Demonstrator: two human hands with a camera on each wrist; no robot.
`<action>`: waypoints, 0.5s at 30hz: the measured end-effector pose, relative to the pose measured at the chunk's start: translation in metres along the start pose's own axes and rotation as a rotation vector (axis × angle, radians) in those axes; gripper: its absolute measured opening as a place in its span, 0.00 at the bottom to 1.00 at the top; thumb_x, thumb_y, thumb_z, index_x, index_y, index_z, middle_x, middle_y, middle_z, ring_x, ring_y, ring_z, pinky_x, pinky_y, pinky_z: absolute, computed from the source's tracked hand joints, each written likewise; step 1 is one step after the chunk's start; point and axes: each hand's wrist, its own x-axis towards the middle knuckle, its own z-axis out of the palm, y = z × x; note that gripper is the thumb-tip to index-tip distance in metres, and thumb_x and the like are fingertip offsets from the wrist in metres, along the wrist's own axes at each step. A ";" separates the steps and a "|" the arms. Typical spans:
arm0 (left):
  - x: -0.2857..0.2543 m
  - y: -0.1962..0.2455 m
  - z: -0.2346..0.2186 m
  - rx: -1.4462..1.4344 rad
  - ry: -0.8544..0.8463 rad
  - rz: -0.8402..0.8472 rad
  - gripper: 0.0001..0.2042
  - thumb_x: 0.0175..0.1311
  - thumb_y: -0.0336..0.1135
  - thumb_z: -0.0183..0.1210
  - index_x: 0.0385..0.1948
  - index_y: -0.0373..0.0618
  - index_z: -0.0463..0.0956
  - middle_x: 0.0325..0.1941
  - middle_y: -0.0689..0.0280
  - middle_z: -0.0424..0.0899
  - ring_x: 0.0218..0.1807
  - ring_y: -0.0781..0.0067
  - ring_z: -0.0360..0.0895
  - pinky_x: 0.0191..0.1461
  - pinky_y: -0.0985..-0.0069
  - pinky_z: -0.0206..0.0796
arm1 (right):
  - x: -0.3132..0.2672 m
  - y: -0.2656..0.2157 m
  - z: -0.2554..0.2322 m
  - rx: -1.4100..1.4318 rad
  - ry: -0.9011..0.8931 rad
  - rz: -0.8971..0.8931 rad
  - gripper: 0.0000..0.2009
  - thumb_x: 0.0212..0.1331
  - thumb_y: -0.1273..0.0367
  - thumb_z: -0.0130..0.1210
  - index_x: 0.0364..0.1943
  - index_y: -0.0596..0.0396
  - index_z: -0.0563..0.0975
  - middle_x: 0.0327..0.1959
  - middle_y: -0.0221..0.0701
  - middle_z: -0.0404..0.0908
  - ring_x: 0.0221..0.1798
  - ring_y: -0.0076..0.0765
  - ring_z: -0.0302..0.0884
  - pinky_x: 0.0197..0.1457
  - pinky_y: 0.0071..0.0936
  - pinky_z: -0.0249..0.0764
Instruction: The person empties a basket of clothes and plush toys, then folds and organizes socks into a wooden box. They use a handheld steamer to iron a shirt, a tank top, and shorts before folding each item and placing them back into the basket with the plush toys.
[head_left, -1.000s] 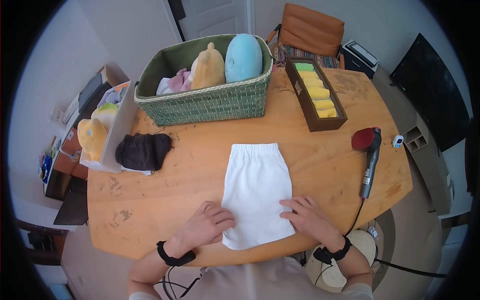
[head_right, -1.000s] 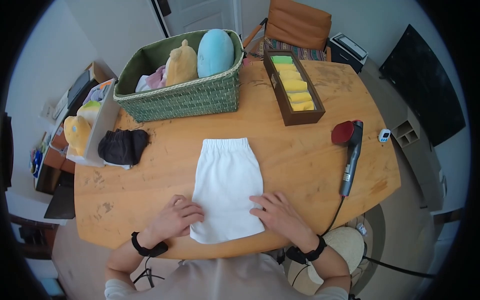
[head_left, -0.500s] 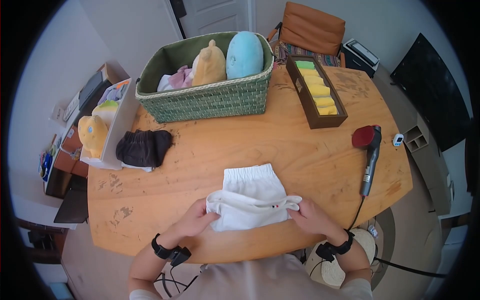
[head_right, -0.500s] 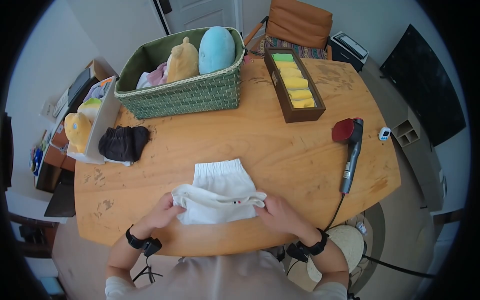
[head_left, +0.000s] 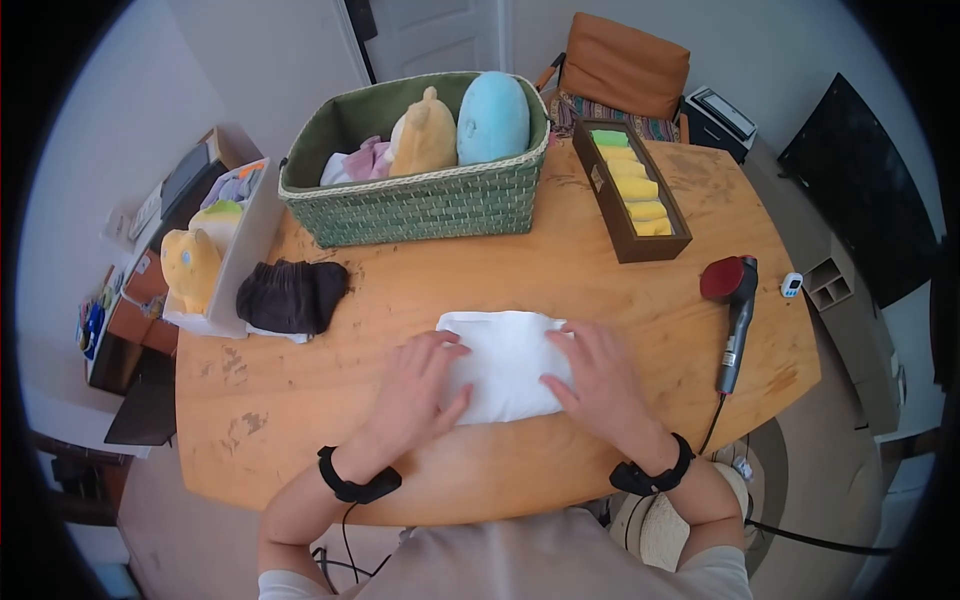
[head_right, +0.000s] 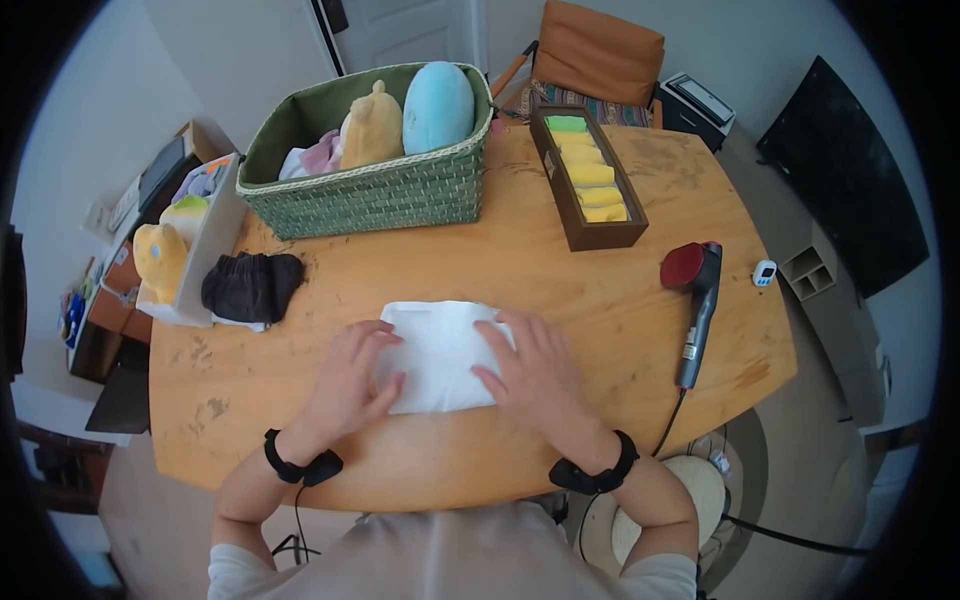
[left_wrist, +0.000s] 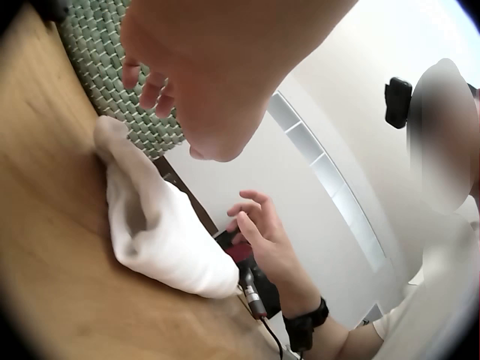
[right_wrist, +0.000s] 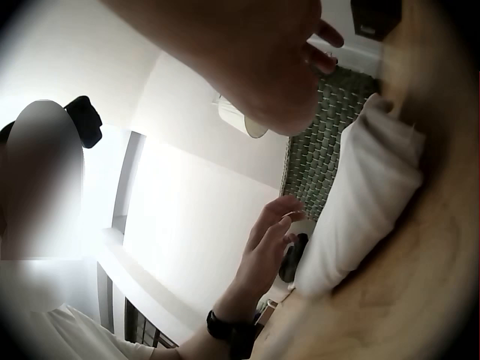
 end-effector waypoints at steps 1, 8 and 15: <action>-0.002 0.010 0.001 0.047 -0.129 0.113 0.27 0.62 0.37 0.65 0.62 0.41 0.67 0.66 0.49 0.69 0.68 0.46 0.67 0.66 0.55 0.64 | -0.003 -0.005 -0.001 -0.058 -0.135 -0.136 0.33 0.58 0.63 0.65 0.68 0.52 0.66 0.74 0.46 0.62 0.73 0.56 0.61 0.70 0.50 0.62; -0.014 0.002 0.038 0.266 -0.308 0.142 0.37 0.57 0.42 0.69 0.71 0.55 0.64 0.78 0.49 0.56 0.79 0.40 0.52 0.72 0.49 0.62 | -0.008 0.003 0.026 -0.135 -0.421 -0.115 0.41 0.52 0.69 0.65 0.75 0.48 0.62 0.80 0.45 0.52 0.79 0.58 0.54 0.78 0.49 0.56; 0.003 -0.005 0.038 0.340 -0.205 0.105 0.24 0.55 0.38 0.68 0.55 0.50 0.73 0.67 0.57 0.75 0.68 0.52 0.73 0.59 0.54 0.74 | 0.013 0.019 0.010 0.060 -0.347 -0.095 0.28 0.50 0.72 0.64 0.60 0.51 0.75 0.64 0.45 0.75 0.62 0.49 0.76 0.64 0.45 0.71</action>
